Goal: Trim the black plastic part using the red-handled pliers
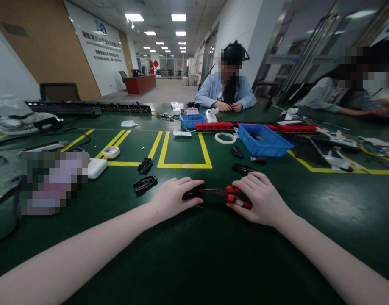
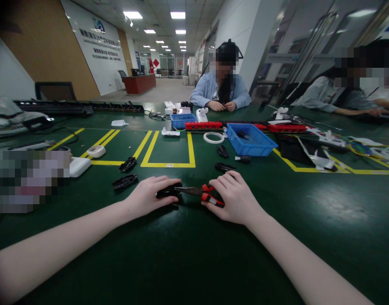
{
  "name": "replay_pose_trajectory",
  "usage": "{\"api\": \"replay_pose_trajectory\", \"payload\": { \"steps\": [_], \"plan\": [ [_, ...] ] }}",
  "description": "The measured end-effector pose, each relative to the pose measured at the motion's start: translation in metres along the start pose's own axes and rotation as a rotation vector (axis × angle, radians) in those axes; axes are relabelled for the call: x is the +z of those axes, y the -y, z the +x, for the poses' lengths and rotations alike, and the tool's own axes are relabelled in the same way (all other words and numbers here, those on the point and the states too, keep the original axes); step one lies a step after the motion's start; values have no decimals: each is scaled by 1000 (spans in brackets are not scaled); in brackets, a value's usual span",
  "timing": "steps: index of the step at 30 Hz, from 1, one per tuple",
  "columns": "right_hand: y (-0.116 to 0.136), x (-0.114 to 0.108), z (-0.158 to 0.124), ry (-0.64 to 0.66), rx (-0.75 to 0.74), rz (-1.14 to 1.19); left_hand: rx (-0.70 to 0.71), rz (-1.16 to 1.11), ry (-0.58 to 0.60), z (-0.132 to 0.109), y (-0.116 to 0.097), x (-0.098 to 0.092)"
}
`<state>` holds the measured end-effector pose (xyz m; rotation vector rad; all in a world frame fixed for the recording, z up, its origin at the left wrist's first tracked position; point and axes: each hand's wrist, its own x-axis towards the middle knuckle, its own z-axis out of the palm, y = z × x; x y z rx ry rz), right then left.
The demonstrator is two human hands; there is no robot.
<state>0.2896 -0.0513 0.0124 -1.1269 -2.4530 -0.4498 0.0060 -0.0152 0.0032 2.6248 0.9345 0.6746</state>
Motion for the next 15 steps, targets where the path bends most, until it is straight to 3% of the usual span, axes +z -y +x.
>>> {"api": "replay_pose_trajectory", "payload": {
  "steps": [6, 15],
  "plan": [
    [1, 2, -4, 67, 60, 82, 7, -31, 11, 0, -2, -2],
    [3, 1, -4, 15, 38, 97, -3, -66, 45, 0, -4, -4]
  ]
}}
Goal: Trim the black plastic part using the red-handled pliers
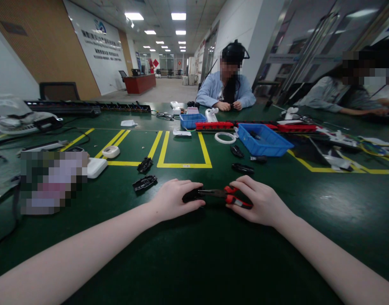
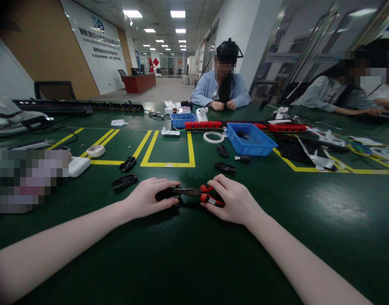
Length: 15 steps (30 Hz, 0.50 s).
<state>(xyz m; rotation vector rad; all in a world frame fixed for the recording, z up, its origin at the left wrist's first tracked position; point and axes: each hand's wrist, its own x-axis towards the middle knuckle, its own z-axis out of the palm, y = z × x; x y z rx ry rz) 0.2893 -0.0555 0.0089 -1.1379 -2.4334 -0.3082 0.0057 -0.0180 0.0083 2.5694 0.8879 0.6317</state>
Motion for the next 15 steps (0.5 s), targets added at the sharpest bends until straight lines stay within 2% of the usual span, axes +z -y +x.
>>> {"api": "replay_pose_trajectory", "payload": {
  "steps": [15],
  "plan": [
    [-5, 5, -4, -12, -38, 36, -5, -22, 16, 0, 0, 0]
  ]
}}
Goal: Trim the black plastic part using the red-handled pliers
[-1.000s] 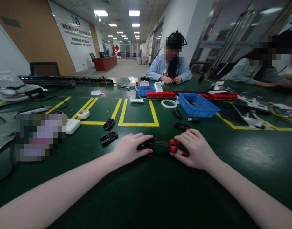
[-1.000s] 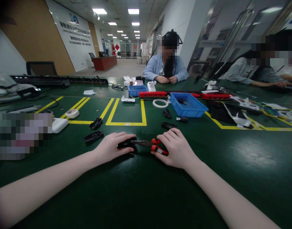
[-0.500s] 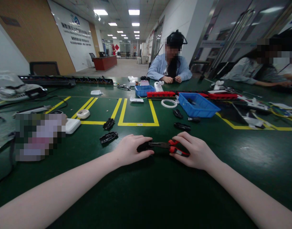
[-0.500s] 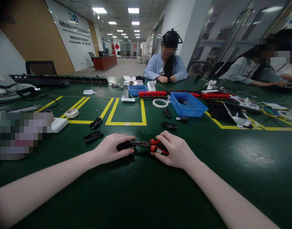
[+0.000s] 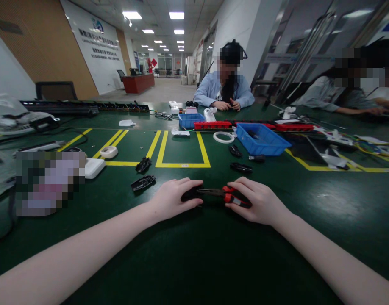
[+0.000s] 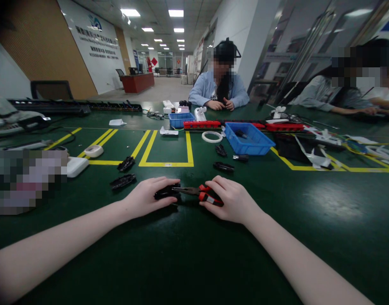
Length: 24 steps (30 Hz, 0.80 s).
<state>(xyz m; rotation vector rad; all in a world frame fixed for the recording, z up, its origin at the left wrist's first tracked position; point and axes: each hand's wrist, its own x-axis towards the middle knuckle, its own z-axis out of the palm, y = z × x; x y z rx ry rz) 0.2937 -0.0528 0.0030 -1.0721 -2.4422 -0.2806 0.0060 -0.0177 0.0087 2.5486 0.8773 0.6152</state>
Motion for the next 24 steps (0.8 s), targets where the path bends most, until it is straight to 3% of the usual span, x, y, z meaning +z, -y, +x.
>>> {"api": "replay_pose_trajectory", "payload": {
  "steps": [13, 24],
  "plan": [
    [-1, 0, -1, 50, 35, 14, 51, 76, 4, -1, 3, 3],
    [-1, 1, 0, -13, 3, -34, 23, 16, 15, -1, 1, 1]
  ]
}}
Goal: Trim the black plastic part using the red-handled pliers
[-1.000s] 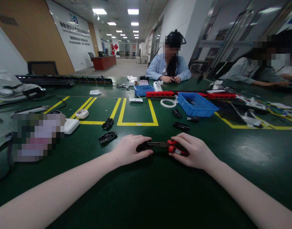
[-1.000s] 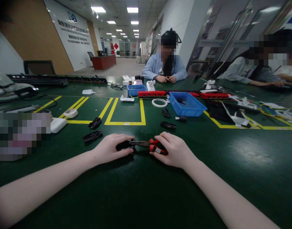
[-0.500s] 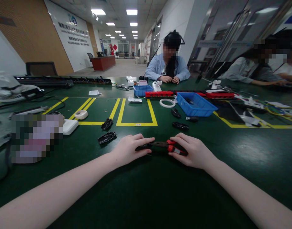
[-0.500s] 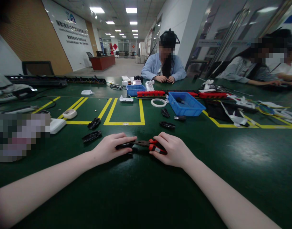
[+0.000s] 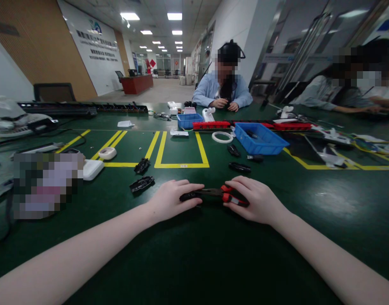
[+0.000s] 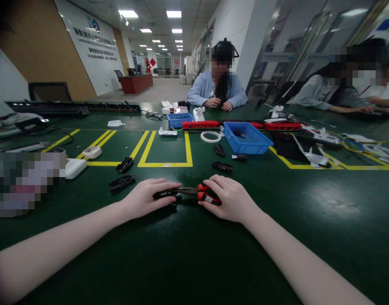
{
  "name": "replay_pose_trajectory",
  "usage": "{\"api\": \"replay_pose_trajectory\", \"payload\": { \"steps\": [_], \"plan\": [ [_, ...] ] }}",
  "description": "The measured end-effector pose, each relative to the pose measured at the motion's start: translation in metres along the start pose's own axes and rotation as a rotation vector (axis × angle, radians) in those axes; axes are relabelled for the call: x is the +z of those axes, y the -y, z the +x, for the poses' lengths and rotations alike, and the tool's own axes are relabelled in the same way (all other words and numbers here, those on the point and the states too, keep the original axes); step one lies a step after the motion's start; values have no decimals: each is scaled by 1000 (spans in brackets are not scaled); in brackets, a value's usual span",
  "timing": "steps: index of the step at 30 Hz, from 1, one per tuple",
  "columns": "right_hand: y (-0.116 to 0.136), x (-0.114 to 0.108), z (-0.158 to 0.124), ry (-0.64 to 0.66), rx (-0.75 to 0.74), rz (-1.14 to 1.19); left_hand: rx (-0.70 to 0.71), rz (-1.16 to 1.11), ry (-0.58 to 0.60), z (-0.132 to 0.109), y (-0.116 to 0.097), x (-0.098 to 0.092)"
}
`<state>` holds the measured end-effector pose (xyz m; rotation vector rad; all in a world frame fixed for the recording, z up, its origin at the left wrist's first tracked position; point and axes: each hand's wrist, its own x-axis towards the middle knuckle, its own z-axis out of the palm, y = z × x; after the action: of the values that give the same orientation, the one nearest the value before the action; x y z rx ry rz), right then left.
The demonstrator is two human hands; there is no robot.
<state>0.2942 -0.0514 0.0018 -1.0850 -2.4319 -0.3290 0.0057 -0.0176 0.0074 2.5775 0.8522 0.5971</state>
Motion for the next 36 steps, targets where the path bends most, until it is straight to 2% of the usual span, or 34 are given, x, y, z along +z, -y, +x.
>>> {"api": "replay_pose_trajectory", "payload": {
  "steps": [13, 24, 36],
  "plan": [
    [4, -4, 5, 66, -36, -115, -21, -11, -6, 0, -2, -1],
    [4, -3, 2, 67, 4, -1, 20, 26, 16, 1, 2, 2],
    [5, -4, 2, 143, 79, 64, 38, 44, 19, 0, 3, 3]
  ]
}}
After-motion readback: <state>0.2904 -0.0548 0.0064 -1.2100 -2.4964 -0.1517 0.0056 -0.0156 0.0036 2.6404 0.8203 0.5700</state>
